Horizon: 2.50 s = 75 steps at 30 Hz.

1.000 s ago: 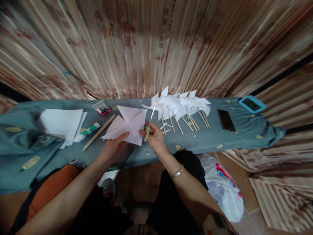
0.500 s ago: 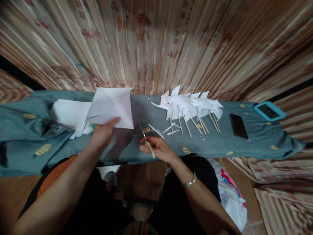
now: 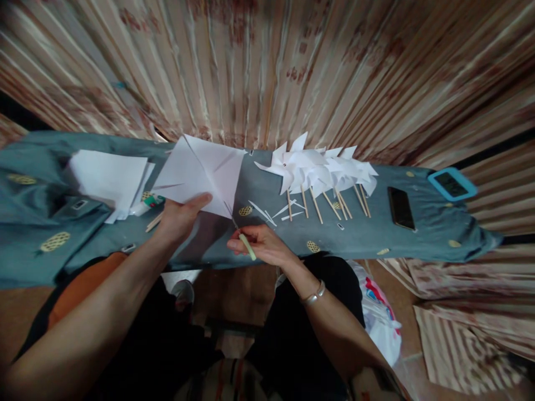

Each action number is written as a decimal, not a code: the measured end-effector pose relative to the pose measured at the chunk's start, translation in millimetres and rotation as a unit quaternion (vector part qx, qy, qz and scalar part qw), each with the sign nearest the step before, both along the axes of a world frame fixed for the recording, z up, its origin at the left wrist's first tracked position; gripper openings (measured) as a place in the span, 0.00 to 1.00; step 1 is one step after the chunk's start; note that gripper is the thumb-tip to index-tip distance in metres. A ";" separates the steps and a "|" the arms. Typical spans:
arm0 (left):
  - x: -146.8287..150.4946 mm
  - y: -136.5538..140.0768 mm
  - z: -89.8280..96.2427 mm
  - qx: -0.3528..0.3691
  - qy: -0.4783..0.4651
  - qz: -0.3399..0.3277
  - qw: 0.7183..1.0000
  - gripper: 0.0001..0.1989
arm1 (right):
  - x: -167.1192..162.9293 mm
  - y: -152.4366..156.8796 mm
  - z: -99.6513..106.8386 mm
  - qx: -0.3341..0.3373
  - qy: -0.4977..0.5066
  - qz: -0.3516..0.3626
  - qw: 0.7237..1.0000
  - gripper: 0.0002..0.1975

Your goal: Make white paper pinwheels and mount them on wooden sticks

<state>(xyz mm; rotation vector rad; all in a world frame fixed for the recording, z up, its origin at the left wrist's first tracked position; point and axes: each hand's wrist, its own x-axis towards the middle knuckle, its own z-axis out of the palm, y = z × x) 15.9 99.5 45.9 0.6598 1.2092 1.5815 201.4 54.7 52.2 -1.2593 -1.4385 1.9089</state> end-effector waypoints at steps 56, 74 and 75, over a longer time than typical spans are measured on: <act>0.3 -2.0 -5.5 0.000 0.142 -0.077 0.987 0.27 | -6.8 1.0 -4.5 -0.052 0.011 -0.054 0.997 0.25; -1.7 -1.4 -7.5 0.030 0.120 -0.069 0.990 0.31 | -8.1 1.6 -3.7 -0.079 0.012 -0.093 0.992 0.26; -1.7 -1.3 -7.4 0.028 0.124 -0.069 0.990 0.31 | -8.2 1.5 -3.5 -0.079 0.013 -0.095 0.992 0.26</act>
